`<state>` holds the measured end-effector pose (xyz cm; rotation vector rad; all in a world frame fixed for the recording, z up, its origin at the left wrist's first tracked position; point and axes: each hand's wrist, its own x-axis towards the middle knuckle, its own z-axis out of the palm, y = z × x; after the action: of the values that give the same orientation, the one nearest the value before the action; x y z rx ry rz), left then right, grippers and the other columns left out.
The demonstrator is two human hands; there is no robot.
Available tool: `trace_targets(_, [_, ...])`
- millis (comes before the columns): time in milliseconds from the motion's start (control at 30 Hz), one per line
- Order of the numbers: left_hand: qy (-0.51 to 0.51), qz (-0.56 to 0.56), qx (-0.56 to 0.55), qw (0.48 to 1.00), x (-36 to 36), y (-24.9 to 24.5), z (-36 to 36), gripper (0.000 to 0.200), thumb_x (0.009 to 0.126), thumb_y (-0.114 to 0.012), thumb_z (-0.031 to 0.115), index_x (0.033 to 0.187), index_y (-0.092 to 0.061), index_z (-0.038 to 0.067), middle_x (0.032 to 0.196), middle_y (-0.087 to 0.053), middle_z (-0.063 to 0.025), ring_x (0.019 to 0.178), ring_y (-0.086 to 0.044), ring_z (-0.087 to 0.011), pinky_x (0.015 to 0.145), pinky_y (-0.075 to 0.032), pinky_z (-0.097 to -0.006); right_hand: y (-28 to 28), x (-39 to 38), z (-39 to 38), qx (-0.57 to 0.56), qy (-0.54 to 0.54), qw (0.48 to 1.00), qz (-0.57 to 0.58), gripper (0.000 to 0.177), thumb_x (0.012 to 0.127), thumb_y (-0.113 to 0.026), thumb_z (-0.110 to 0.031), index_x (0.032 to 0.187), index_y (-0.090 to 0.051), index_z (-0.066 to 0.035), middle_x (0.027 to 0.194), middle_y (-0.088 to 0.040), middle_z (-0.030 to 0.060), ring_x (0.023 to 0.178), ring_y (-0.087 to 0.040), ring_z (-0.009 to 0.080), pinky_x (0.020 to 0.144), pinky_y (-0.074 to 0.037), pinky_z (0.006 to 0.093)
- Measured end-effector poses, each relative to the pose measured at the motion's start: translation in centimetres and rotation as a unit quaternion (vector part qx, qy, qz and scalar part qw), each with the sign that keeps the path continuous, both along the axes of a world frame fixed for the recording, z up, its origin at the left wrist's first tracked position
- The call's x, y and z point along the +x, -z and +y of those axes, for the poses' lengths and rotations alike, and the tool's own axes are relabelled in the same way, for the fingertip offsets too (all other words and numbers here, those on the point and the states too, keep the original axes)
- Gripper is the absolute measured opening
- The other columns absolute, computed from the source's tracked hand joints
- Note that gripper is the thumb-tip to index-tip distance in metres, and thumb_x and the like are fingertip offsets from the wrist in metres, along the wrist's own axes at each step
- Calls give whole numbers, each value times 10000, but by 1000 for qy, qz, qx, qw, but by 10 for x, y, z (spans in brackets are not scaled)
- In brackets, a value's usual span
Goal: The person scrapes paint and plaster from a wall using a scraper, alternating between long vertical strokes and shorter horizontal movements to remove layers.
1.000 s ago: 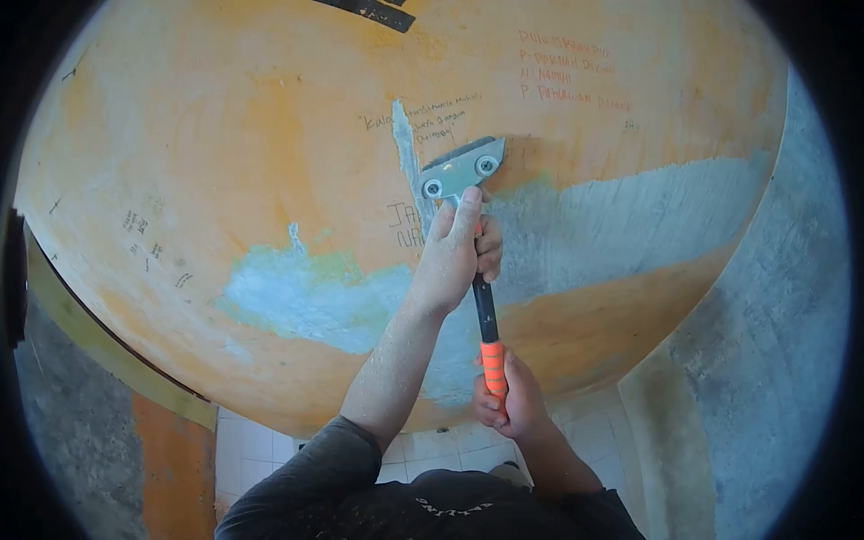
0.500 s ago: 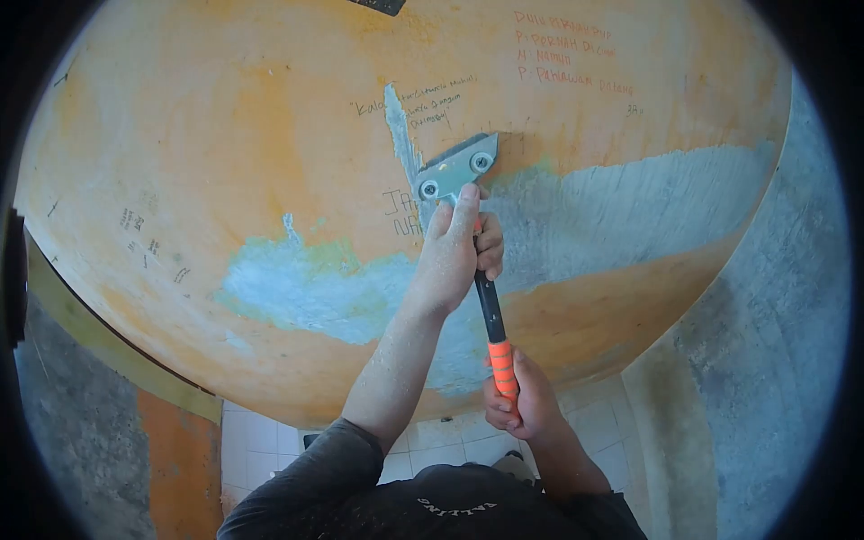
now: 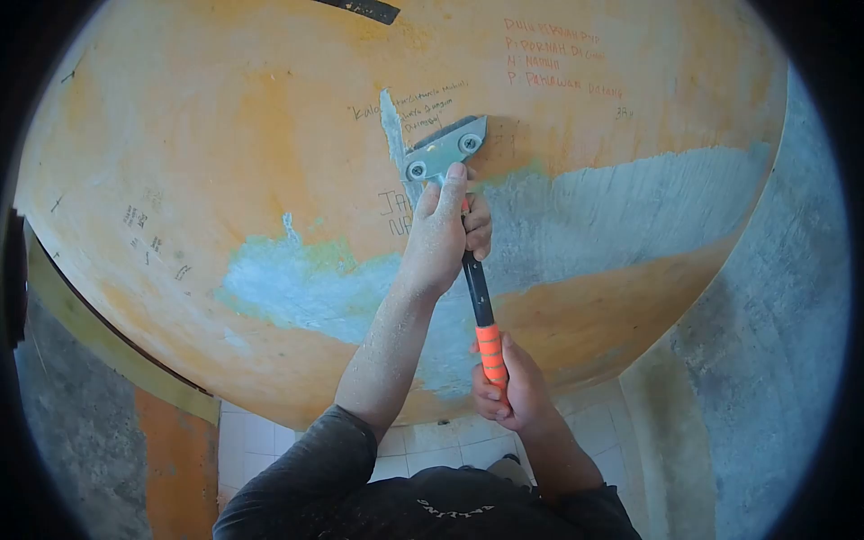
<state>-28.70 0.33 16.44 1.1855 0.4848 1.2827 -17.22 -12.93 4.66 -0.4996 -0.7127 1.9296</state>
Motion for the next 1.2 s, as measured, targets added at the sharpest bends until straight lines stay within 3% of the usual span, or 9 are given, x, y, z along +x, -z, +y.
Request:
trace_targets(167, [24,10,-7,1000,-4,6,-1,344,1040,-421,423,1104,-404,85,632,-347,20,486,-371,-90,463,-369,-266,8,0,-1,8,0,1000,4,479,1032,-277,-546,1153,-479,-128,540,-363,0,344,-287,80,343,-269,245])
trace_targets(267, [10,8,11,1000,-4,-15,4,338,1038,-423,426,1098,-408,93,632,-350,20,487,-370,-91,464,-369,-271,-6,-3,3,16,7,1000,-4,484,1030,-277,-550,1150,-481,-127,538,-363,0,345,-293,85,347,-274,247])
trace_targets(467, [22,12,-21,999,-8,5,-10,329,1031,-445,423,1084,-411,100,627,-354,24,485,-373,-89,458,-370,-274,8,-6,-10,-4,2,1000,0,483,1031,-276,-549,1152,-480,-129,543,-367,1,352,-302,86,353,-274,247])
trace_targets(700, [8,-6,35,999,-4,-27,9,326,1034,-440,419,1074,-406,97,620,-353,25,482,-381,-85,439,-360,-253,-16,-7,11,20,15,1000,-1,492,1024,-283,-562,1145,-480,-128,542,-363,1,349,-290,85,356,-275,241])
trace_targets(867, [1,23,2,1000,-4,0,-1,330,1042,-412,421,1098,-402,97,615,-355,26,476,-378,-90,447,-373,-258,-1,-4,-1,13,7,1000,-13,497,1022,-291,-564,1158,-482,-126,543,-366,1,346,-293,85,354,-277,242])
trace_targets(1000, [0,0,52,999,-2,-35,12,324,1041,-417,420,1080,-415,98,616,-363,30,471,-380,-88,446,-376,-259,-26,-4,16,18,27,999,-23,488,1028,-290,-548,1148,-495,-122,538,-369,3,344,-300,88,345,-279,249])
trace_targets(1200, [-10,5,23,1000,-7,-17,0,342,1033,-432,433,1089,-423,96,625,-358,29,474,-379,-90,442,-365,-256,-8,-9,5,-15,27,999,-22,488,1027,-299,-547,1147,-501,-120,533,-370,3,341,-296,88,340,-278,256])
